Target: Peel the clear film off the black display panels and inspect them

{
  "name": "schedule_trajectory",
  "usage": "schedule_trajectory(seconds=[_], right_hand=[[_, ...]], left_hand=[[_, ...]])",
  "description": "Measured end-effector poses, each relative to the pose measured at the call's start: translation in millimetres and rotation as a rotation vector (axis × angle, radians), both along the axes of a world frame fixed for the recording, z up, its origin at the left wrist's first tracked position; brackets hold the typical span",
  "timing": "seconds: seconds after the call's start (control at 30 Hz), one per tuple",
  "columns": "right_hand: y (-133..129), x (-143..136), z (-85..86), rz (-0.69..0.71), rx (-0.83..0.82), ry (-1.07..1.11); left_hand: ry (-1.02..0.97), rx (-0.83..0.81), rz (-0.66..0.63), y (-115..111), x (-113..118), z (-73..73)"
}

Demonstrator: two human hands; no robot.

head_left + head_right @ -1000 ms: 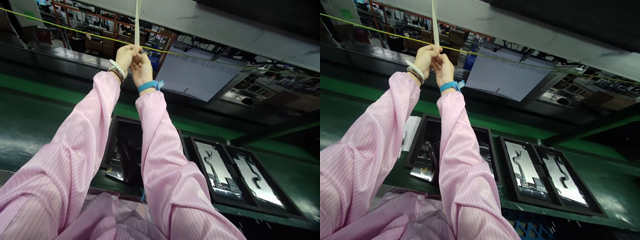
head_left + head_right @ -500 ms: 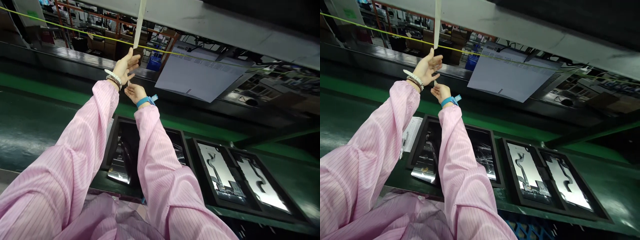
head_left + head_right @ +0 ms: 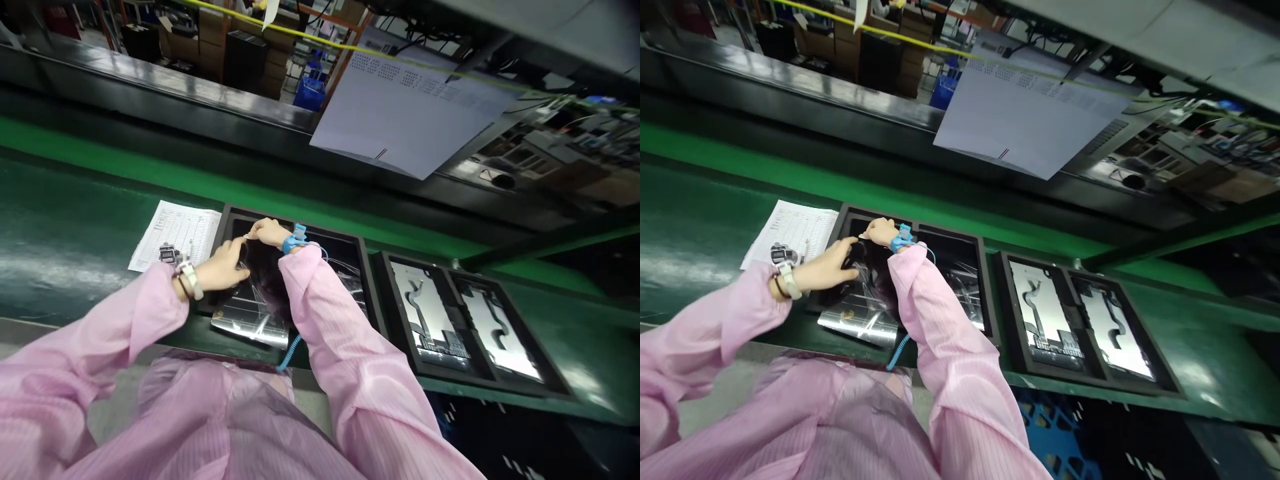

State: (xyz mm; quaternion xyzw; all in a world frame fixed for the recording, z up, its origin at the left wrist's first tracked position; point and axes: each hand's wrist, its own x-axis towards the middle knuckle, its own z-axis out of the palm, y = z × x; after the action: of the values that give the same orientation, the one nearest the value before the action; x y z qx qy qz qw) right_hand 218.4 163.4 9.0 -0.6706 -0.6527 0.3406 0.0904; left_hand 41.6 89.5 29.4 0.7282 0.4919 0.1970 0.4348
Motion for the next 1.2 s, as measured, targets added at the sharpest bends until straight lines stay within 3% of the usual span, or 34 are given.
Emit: schedule_trajectory(seconds=[0.13,0.27,0.5,0.7,0.8,0.9,1.07,1.2], right_hand=[[-5,-11,-10.1,-0.015,0.059,-0.104],[-8,-16,-15.1,-0.042,0.087,-0.182],[-7,-19,-10.9,-0.122,0.076,-0.261],[-26,-10,12.5,-0.33,0.087,-0.356],[-56,13,27.5,-0.394,0.161,-0.38],[-109,40,30.5,-0.39,0.174,-0.35],[-204,42,-2.6,-0.306,0.144,-0.173],[-225,21,-30.1,-0.367,0.248,-0.034]], left_hand=[[0.025,0.07,0.018,-30,-10,-39.3],[0.014,0.131,0.048,-35,-11,-56.1],[0.005,0.088,0.106,-35,-9,-50.4],[-0.039,0.017,0.221,-34,-2,-37.5],[-0.1,-0.021,0.274,-33,1,-36.7],[-0.186,-0.077,0.333,-30,2,-36.1],[-0.395,-0.222,0.384,-29,9,-19.0],[-0.525,-0.389,0.289,-38,13,-0.4]])
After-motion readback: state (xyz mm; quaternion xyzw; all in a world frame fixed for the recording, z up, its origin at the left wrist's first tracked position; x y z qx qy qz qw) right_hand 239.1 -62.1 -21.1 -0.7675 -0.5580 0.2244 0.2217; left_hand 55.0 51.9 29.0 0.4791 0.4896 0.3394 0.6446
